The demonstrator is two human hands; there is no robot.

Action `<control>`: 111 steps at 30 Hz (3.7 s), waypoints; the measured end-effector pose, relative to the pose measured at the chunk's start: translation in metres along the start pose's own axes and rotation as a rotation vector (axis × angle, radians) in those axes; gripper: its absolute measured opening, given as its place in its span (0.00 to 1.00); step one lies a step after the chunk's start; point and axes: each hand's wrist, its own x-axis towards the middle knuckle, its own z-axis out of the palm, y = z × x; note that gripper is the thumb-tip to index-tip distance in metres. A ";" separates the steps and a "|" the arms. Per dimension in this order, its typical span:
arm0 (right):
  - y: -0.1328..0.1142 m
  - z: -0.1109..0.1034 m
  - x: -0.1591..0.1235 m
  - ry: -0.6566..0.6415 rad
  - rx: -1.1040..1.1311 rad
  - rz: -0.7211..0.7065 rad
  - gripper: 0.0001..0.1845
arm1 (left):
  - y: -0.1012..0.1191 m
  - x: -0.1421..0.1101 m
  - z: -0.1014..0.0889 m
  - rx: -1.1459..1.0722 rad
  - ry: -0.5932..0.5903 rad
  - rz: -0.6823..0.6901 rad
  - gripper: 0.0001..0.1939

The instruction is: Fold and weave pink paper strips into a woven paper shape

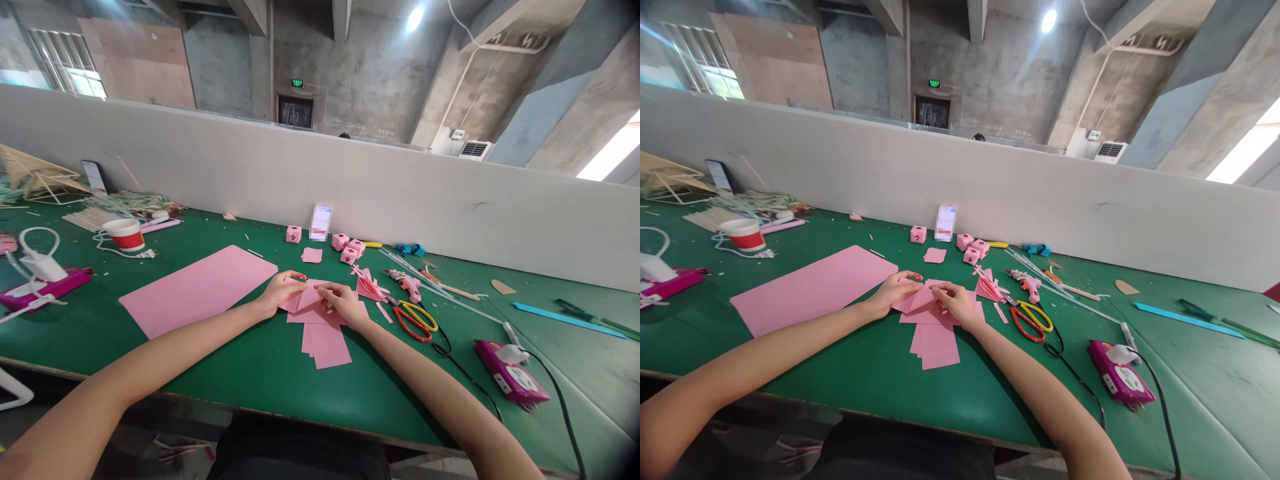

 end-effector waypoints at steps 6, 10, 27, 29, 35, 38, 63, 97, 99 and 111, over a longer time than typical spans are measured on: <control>0.000 0.001 0.000 0.009 -0.033 0.004 0.23 | -0.004 0.004 -0.002 -0.040 0.023 -0.017 0.23; 0.000 0.001 0.000 0.009 -0.029 -0.002 0.23 | -0.005 0.004 -0.002 -0.035 0.049 -0.006 0.23; -0.001 0.000 -0.001 0.048 0.019 0.027 0.20 | 0.007 0.007 -0.011 0.120 -0.078 0.037 0.19; 0.001 0.000 -0.001 0.032 0.019 0.023 0.19 | 0.006 0.006 -0.011 0.145 -0.141 0.026 0.19; 0.001 0.000 0.000 0.037 0.009 0.020 0.20 | -0.003 0.002 -0.006 0.167 -0.255 0.064 0.19; -0.002 0.000 -0.001 0.058 0.032 0.031 0.20 | -0.003 0.002 -0.005 0.149 -0.234 0.081 0.18; 0.002 -0.002 0.003 0.102 0.115 0.062 0.18 | 0.002 0.004 -0.007 0.187 -0.154 0.087 0.16; 0.004 -0.005 0.009 0.108 0.384 0.113 0.18 | -0.004 0.011 -0.013 0.140 -0.103 0.101 0.17; 0.001 -0.005 0.008 0.089 0.412 0.134 0.16 | -0.004 0.010 -0.013 0.137 -0.108 0.108 0.18; 0.006 -0.006 0.010 0.084 0.379 0.128 0.16 | -0.001 0.009 -0.012 0.155 -0.119 0.144 0.16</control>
